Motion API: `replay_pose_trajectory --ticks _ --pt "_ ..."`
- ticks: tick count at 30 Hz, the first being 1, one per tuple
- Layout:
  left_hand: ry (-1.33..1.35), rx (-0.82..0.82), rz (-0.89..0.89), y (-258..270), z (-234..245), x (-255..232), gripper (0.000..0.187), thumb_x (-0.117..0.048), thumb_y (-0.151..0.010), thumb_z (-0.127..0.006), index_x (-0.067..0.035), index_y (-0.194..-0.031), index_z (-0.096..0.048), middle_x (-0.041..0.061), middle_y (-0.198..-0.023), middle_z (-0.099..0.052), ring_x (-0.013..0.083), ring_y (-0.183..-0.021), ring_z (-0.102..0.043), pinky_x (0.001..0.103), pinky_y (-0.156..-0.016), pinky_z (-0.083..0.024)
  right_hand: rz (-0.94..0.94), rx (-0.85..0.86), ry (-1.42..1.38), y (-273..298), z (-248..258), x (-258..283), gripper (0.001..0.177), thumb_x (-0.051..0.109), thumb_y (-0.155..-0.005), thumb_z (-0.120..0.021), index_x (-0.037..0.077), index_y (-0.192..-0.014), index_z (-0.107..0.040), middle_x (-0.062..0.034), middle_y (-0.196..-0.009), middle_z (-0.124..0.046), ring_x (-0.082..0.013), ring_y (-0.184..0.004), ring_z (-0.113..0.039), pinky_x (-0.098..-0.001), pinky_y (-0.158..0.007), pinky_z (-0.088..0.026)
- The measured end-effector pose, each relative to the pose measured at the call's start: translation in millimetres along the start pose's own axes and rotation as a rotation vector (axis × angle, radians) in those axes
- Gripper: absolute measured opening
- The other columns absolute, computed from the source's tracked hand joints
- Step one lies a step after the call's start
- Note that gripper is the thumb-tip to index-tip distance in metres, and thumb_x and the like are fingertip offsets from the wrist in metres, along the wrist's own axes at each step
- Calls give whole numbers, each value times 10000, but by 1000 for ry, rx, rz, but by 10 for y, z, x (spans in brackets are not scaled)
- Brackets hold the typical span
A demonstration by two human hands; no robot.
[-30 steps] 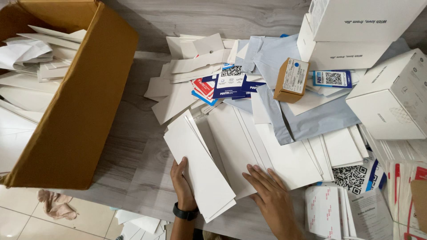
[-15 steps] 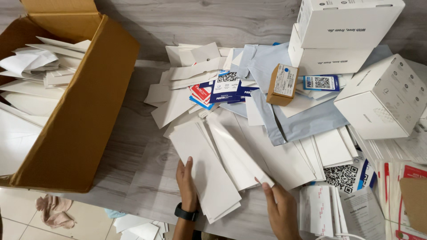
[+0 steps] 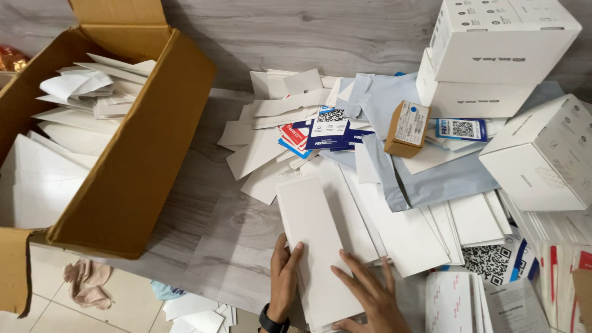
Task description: The person picks up white papers and envelopes from the floor by hand and places them inside a cardboard box.
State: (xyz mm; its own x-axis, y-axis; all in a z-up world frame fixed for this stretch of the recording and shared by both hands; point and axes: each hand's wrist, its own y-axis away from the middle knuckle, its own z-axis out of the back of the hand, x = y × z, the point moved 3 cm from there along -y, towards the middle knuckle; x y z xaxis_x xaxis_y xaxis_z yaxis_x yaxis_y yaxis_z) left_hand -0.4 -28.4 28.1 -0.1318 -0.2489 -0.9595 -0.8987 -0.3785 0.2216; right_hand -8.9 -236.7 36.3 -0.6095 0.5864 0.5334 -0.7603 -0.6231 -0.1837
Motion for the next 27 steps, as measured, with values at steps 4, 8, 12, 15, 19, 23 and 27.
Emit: replay_pose_trajectory --ticks 4,8,12,15,19,23,27 --pt "-53 38 -188 68 -51 -149 393 -213 -1004 -578 26 -1316 -588 116 -800 -651 136 -680 -549 300 -614 -446 70 -171 -191 -18 378 201 1148 585 -614 -896 132 -1528 -370 -164 -1638 -275 -312 -1513 -265 -647 -1165 -162" --pt "-417 33 -365 227 -136 -454 252 -184 -1048 -578 13 -1194 -638 165 -646 -537 209 -576 -438 367 -560 -346 -66 -310 -660 -111 441 175 937 324 -820 -768 82 -1568 -260 -202 -1606 -340 -279 -1374 -480 -469 -1085 -434" --pt "-398 182 -844 630 -356 -832 297 -91 -1072 -506 33 -1336 -565 184 -912 -674 267 -778 -670 366 -675 -510 -395 -308 -920 -252 90 -29 334 35 -1080 -587 13 -1396 -481 -219 -1100 -569 -265 -1001 -571 -437 -957 -568" --pt "-362 132 -666 733 -439 -896 295 -72 -1023 -503 29 -1281 -604 188 -880 -696 310 -712 -655 402 -648 -496 -314 -447 -952 -252 101 42 471 -23 -943 -517 57 -1404 -467 -85 -1143 -642 -170 -1059 -608 -340 -909 -484" --pt "-269 85 -729 736 -439 -817 349 -95 -1067 -443 63 -1371 -507 226 -1141 -668 330 -1007 -669 428 -862 -517 -258 -541 -767 -225 105 138 293 13 -982 -570 26 -1274 -565 -102 -1100 -679 -180 -1084 -630 -337 -968 -494" --pt "-228 95 -644 604 -406 -521 380 -125 -1073 -429 84 -1390 -444 246 -1205 -627 331 -1076 -634 434 -922 -503 -256 -518 -802 -203 -5 112 293 46 -1007 -552 33 -1299 -550 -111 -1152 -682 -191 -1133 -617 -346 -998 -472" --pt "-224 107 -483 537 -379 -188 398 -145 -1054 -438 74 -1387 -434 240 -1160 -650 330 -1054 -654 416 -911 -516 -260 -540 -965 -159 -173 22 431 68 -984 -525 34 -1409 -461 -126 -1337 -580 -192 -1307 -515 -373 -1092 -405"
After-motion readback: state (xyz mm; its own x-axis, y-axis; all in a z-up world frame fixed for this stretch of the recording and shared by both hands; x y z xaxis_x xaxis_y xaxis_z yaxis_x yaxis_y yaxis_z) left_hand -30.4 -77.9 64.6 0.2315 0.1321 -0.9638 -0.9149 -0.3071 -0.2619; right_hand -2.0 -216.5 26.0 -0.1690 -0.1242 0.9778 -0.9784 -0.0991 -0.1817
